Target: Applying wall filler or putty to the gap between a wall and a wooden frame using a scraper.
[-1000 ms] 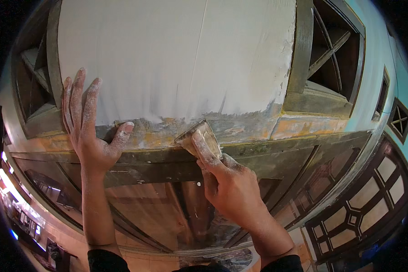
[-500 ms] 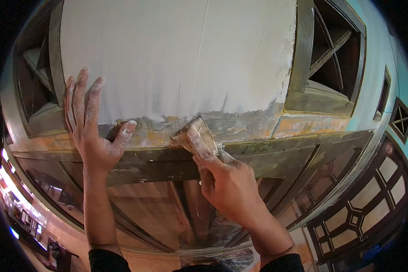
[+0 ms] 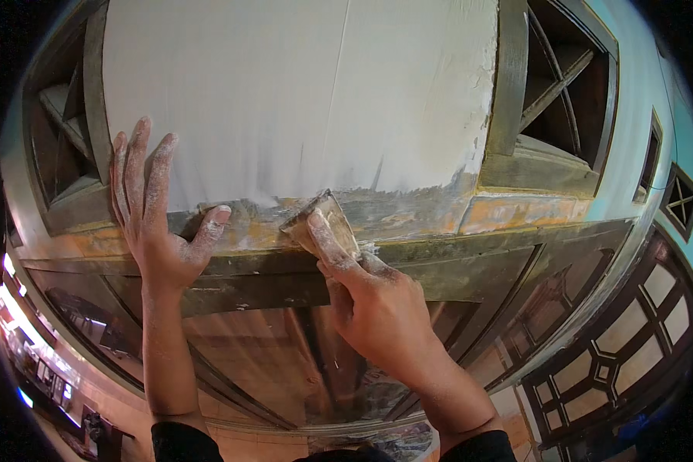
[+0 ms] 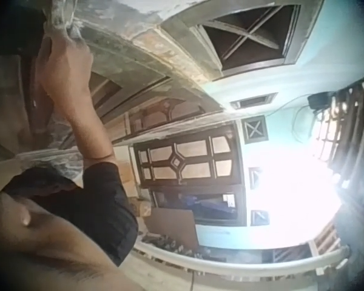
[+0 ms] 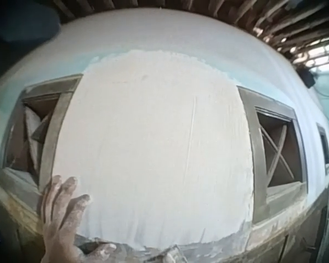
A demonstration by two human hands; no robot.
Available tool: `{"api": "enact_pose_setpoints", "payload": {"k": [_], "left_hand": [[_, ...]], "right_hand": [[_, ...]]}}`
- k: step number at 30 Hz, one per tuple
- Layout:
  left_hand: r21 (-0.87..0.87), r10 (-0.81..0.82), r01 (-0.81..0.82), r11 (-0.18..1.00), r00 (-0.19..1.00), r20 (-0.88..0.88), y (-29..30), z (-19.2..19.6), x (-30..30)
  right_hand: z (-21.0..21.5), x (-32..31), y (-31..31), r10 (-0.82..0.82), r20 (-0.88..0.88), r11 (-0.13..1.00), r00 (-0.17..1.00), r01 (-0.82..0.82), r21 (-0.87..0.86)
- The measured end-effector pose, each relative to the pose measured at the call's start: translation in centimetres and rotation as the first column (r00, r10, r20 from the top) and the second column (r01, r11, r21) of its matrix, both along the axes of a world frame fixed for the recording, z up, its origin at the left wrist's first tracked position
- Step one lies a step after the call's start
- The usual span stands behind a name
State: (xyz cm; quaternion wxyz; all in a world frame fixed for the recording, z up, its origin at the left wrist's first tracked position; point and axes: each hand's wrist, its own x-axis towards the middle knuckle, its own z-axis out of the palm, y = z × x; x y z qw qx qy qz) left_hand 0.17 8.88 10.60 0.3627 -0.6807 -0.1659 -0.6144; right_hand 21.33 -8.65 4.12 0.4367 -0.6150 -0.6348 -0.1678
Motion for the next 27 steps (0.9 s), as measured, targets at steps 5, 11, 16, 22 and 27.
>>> {"api": "enact_pose_setpoints", "payload": {"k": [5, 11, 16, 22, 27], "left_hand": [[-0.029, 0.019, -0.019, 0.999, 1.000, -0.001, -0.2, -0.2, 0.1], [-0.015, 0.015, -0.015, 1.000, 1.000, 0.001, 0.1, -0.1, -0.4], [-0.018, 0.034, -0.034, 0.999, 0.999, 0.004, -0.2, -0.1, 0.2], [-0.016, 0.021, -0.021, 1.000, 1.000, 0.006, -0.2, -0.2, -0.1], [-0.041, 0.023, -0.023, 0.999, 1.000, -0.003, -0.4, -0.1, 0.3]], "right_hand": [[-0.3, 0.2, -0.7, -0.001, -0.018, 1.000, 1.000, 0.001, 0.001], [0.2, -0.2, -0.7, -0.017, -0.006, 0.999, 1.000, 0.017, -0.037], [-0.7, 0.8, -1.0, -0.039, 0.018, 0.999, 0.999, 0.039, -0.033], [-0.3, 0.3, -0.6, -0.038, 0.019, 0.999, 0.999, 0.039, -0.035], [0.1, 0.3, -0.5, -0.019, 0.012, 1.000, 1.000, 0.019, 0.004]]}}
